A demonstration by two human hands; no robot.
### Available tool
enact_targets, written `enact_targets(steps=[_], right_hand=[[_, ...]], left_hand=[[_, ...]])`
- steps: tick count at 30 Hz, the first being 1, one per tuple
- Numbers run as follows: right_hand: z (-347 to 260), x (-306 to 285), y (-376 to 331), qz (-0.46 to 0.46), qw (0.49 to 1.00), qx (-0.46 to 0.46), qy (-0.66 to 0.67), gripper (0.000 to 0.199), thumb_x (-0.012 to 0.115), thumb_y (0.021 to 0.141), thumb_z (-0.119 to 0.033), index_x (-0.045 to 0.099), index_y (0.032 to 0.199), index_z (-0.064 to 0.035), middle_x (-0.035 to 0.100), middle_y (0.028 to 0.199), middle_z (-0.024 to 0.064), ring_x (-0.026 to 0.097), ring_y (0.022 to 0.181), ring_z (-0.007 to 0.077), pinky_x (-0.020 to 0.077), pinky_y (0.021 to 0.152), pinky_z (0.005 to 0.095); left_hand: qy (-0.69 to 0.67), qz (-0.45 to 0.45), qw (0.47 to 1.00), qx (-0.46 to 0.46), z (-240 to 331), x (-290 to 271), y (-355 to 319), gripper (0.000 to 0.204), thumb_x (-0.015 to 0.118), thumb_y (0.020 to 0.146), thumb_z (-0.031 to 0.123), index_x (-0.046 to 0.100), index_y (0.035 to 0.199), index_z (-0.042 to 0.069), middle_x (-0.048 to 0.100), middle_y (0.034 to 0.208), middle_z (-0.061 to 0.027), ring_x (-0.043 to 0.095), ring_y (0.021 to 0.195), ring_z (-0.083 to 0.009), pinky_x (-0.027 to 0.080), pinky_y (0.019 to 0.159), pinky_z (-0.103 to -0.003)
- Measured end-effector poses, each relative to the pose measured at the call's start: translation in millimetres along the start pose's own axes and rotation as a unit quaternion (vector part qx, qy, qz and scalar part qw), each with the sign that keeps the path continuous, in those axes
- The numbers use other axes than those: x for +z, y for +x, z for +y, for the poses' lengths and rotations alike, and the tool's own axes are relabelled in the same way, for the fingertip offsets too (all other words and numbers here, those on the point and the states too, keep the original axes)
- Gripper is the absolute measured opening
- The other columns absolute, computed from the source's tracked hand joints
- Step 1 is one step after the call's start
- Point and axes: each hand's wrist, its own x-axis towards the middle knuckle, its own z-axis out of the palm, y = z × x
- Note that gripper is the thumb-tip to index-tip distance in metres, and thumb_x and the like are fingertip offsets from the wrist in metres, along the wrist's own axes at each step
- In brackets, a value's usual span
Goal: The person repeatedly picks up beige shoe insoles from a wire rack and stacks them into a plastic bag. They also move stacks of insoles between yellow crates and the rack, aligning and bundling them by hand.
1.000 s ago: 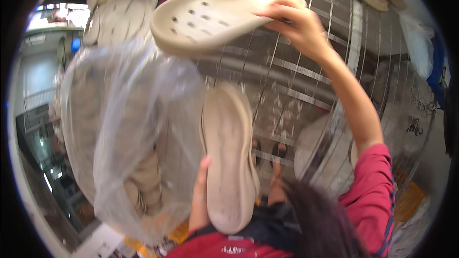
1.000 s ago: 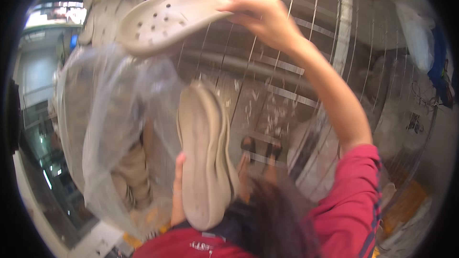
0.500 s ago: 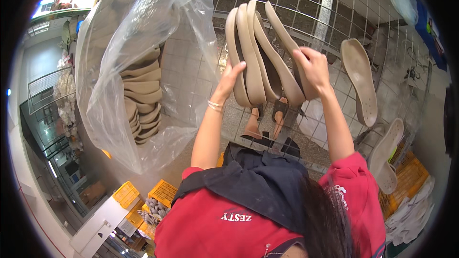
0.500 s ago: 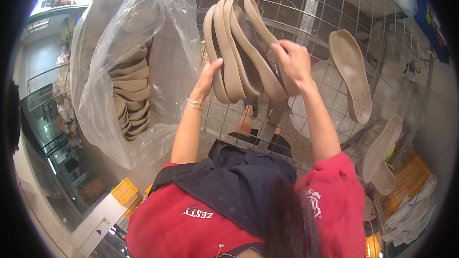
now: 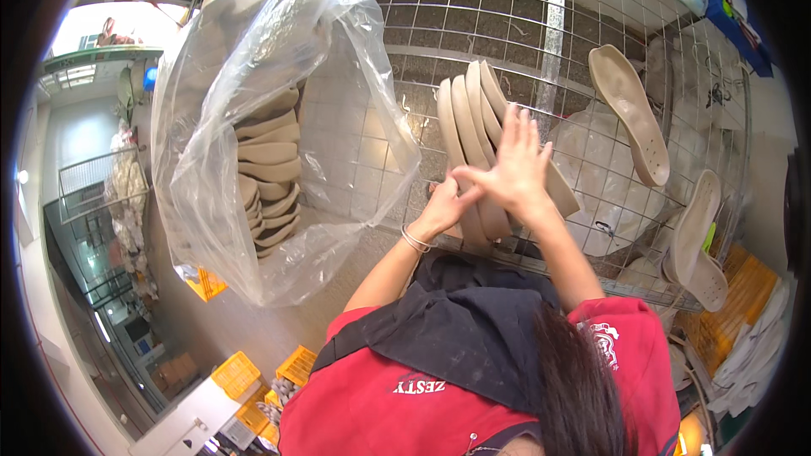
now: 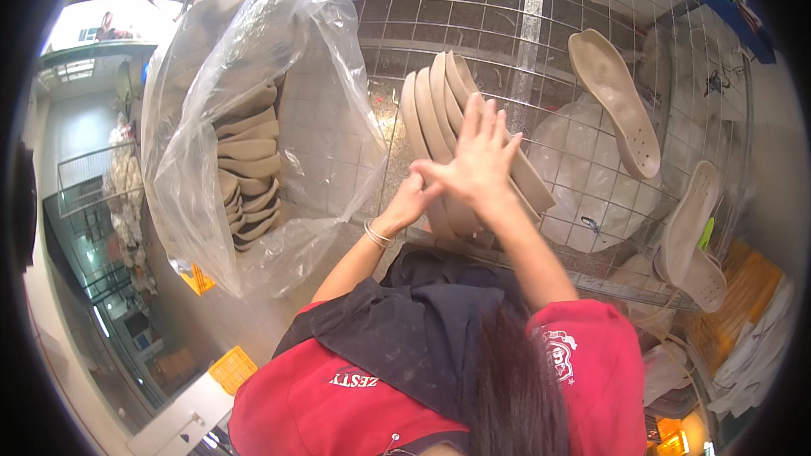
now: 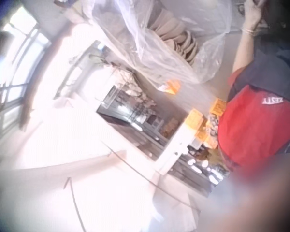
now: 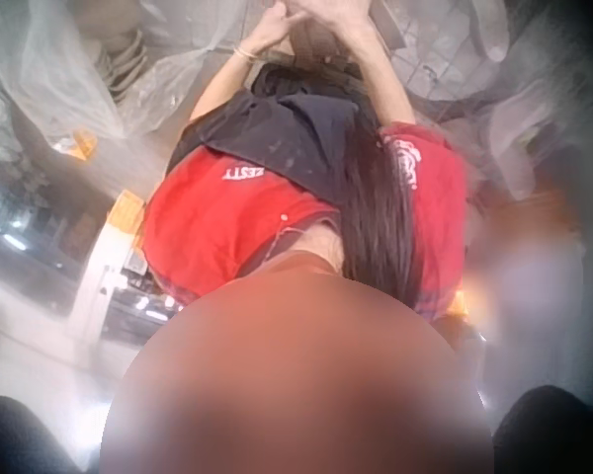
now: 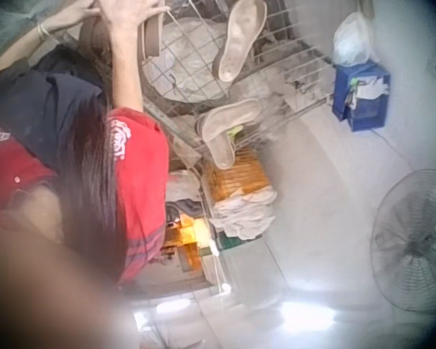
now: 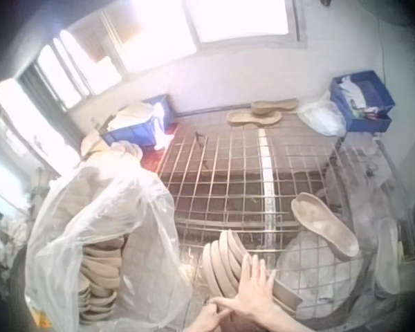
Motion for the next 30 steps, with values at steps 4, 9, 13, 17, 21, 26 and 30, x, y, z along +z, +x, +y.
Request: enact_targets(steps=[4,9,13,17,21,26,30], right_hand=[[-25.5,30.4,2.1,0.049,0.995,0.064,-0.063,0.142,0.080,0.053,-0.066,0.003,0.153,-0.0016,0.023,0.151,0.0190,0.024,0.137,0.0364,0.0172,0.107,0.0678],[-25.1,40.9,-0.1,0.079,0.995,0.042,-0.046,0.137,0.082,0.052,-0.060,0.009,0.151,0.0017,0.028,0.145,0.0174,0.026,0.135,0.0342,0.0197,0.108,0.0622],[-31.6,42.5,2.3,0.095,0.991,0.031,-0.086,0.137,0.083,0.053,-0.057,0.009,0.152,0.0004,0.036,0.140,0.0226,0.033,0.132,0.0382,0.0243,0.106,0.0603],[-8.0,18.4,25.6,0.064,0.996,0.061,-0.020,0.127,0.079,0.054,-0.044,0.013,0.152,0.0012,0.051,0.121,0.0251,0.052,0.113,0.0399,0.0397,0.097,0.0506],[57.6,-41.6,64.7,0.120,0.846,0.157,0.496,0.099,0.074,0.063,-0.049,0.040,0.138,0.0084,0.061,0.121,0.0218,0.063,0.103,0.0325,0.0519,0.089,0.0417],[101.6,-66.0,94.6,0.119,0.424,0.052,0.896,0.060,0.055,0.083,-0.050,0.059,0.122,-0.0049,0.059,0.125,0.0089,0.058,0.113,0.0294,0.0495,0.093,0.0434],[104.8,-36.4,121.6,0.130,0.428,0.010,0.894,0.096,0.058,0.072,-0.074,0.039,0.140,-0.0106,0.049,0.140,0.0076,0.048,0.127,0.0268,0.0370,0.108,0.0457]], left_hand=[[0.198,-0.044,0.979,0.025,41.1,-79.4,15.8,0.045,0.069,0.074,0.016,0.063,0.115,-0.001,0.067,0.110,-0.0177,0.064,0.103,-0.0232,0.049,0.092,-0.035],[0.265,0.165,0.903,0.295,71.2,-73.5,90.5,0.048,0.055,0.094,0.021,0.048,0.135,-0.003,0.051,0.137,-0.0231,0.048,0.128,-0.0350,0.038,0.107,-0.043],[0.335,0.028,0.937,0.097,71.2,-68.6,163.4,0.062,0.032,0.101,0.045,0.046,0.137,-0.004,0.059,0.127,-0.0228,0.055,0.119,-0.0411,0.037,0.107,-0.046],[-0.018,-0.045,0.998,0.030,62.4,-121.5,188.2,0.069,0.026,0.102,0.055,0.047,0.140,0.002,0.061,0.127,-0.0155,0.059,0.115,-0.0305,0.040,0.104,-0.044],[-0.201,0.077,0.973,0.085,16.9,-156.3,131.2,0.055,0.043,0.101,0.047,0.052,0.136,0.006,0.062,0.126,-0.0127,0.061,0.113,-0.0222,0.044,0.099,-0.036],[-0.131,0.042,0.990,-0.002,-43.9,-151.6,50.6,0.037,0.053,0.099,0.029,0.058,0.127,0.005,0.068,0.116,-0.0084,0.063,0.108,-0.0171,0.048,0.091,-0.031],[-0.083,0.098,0.991,0.032,-27.8,-134.9,14.2,0.036,0.058,0.096,0.023,0.058,0.126,0.002,0.068,0.114,-0.0076,0.063,0.105,-0.0168,0.047,0.092,-0.031]])
